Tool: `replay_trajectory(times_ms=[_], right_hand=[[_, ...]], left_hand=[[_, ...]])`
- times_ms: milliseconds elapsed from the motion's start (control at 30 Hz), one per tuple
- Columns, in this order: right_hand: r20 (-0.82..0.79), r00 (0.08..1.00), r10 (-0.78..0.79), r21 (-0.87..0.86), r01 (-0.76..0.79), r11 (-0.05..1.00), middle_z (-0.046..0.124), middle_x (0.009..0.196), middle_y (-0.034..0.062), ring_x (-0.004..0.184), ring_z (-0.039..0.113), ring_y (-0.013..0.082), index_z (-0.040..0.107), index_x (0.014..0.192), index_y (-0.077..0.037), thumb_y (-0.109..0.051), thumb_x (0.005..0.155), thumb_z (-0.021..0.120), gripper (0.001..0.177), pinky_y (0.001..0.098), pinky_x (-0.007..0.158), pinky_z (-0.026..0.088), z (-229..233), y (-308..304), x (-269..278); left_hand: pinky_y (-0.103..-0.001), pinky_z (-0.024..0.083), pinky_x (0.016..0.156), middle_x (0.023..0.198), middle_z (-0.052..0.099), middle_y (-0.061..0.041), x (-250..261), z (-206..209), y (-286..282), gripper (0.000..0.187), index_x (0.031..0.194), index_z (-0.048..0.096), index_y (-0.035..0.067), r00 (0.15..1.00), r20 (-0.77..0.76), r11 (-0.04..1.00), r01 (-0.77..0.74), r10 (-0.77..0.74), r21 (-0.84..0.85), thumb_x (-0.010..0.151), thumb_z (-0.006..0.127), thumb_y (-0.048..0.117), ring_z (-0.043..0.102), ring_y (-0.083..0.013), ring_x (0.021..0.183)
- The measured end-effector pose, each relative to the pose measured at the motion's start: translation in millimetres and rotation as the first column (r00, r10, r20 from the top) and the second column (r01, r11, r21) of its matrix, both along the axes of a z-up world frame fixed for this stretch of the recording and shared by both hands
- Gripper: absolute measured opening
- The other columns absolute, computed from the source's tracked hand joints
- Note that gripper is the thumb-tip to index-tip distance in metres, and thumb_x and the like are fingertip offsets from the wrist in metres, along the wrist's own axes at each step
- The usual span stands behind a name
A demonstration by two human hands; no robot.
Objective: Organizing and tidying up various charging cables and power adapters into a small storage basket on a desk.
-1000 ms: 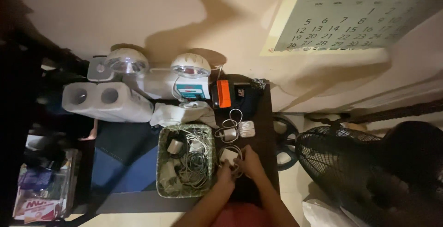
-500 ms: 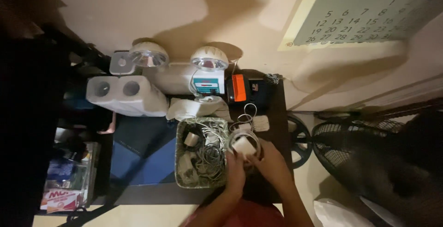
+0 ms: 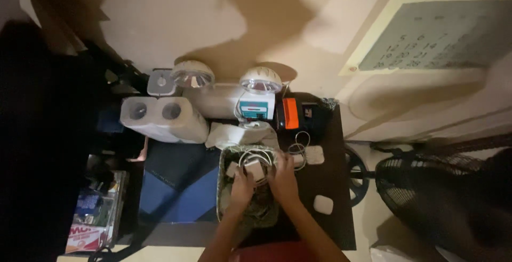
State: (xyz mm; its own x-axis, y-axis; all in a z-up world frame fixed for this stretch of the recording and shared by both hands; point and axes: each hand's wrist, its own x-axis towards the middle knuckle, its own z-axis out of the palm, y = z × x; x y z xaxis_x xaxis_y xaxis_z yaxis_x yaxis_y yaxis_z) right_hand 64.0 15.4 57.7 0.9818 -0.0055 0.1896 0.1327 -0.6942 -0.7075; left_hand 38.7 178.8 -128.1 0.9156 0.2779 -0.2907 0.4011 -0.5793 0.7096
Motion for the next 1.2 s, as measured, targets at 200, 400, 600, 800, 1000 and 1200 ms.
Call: replay_trajectory(times_ms=[200,400,600,800,1000,1200], right_hand=[[-0.195,0.981,0.007,0.22,0.036,0.975,0.065,0.115,0.0219,0.102,0.066,0.0391,0.056,0.133,-0.001,-0.024,0.1,0.055,0.041,0.0452,0.086,0.052,-28.5,-8.5,19.8],[-0.114,0.994,-0.002,0.133,0.017,0.991,0.064,0.111,0.0215,0.098,0.065,0.0405,0.06,0.129,-0.001,-0.02,0.102,0.052,0.034,0.0453,0.082,0.053,-20.2,-7.6,22.7],[-0.173,0.985,0.006,0.054,0.003,0.999,0.063,0.112,0.0222,0.099,0.064,0.0424,0.06,0.125,-0.003,-0.022,0.102,0.051,0.031,0.0488,0.081,0.052,-16.3,-7.3,27.1],[-0.045,0.998,0.045,0.189,-0.036,0.981,0.062,0.122,0.024,0.113,0.06,0.0442,0.055,0.133,-0.001,-0.021,0.104,0.046,0.036,0.0488,0.096,0.049,-10.4,-5.5,16.7],[-0.156,0.986,0.057,0.218,-0.022,0.976,0.064,0.122,0.0208,0.111,0.062,0.0395,0.059,0.131,-0.003,-0.022,0.102,0.05,0.036,0.0458,0.093,0.05,-13.0,-39.0,7.9],[-0.404,0.885,-0.231,0.27,0.356,0.895,0.074,0.098,0.0146,0.087,0.072,0.0317,0.068,0.116,-0.002,-0.022,0.099,0.062,0.027,0.039,0.073,0.056,-92.4,-114.3,-11.4]], left_hand=[[-0.041,0.055,0.091,0.145,0.044,-0.042,-6.5,25.8,-10.4,0.02,0.111,0.059,-0.006,0.828,-0.003,0.728,0.495,-0.561,0.473,0.1,0.054,0.009,0.063,-0.0421,0.113],[-0.044,0.05,0.096,0.136,0.047,-0.037,0.5,127.8,-41.3,0.065,0.149,0.033,-0.018,0.949,0.243,0.911,0.089,-0.201,0.403,0.098,0.055,0.015,0.052,-0.0477,0.121],[-0.062,0.025,0.121,0.153,0.036,-0.023,7.2,101.8,-41.0,0.073,0.158,0.019,-0.002,0.857,0.286,0.815,0.232,-0.43,0.531,0.1,0.052,0.026,0.032,-0.0438,0.144],[-0.062,0.002,0.121,0.165,0.015,-0.02,19.1,127.9,-55.8,0.074,0.16,0.017,0.006,0.839,-0.006,0.705,0.46,-0.543,0.539,0.096,0.052,0.023,0.006,-0.0434,0.152],[-0.055,0.041,0.112,0.142,0.053,-0.022,4.0,115.2,-68.3,0.037,0.14,0.051,0.002,0.868,0.468,0.983,0.102,-0.163,0.152,0.106,0.05,0.016,0.052,-0.0392,0.13],[-0.046,0.048,0.104,0.12,0.064,-0.014,51.5,192.0,-113.3,0.024,0.118,0.066,0.006,0.734,0.631,0.965,0.233,-0.253,0.116,0.095,0.061,0.009,0.06,-0.0358,0.118]])
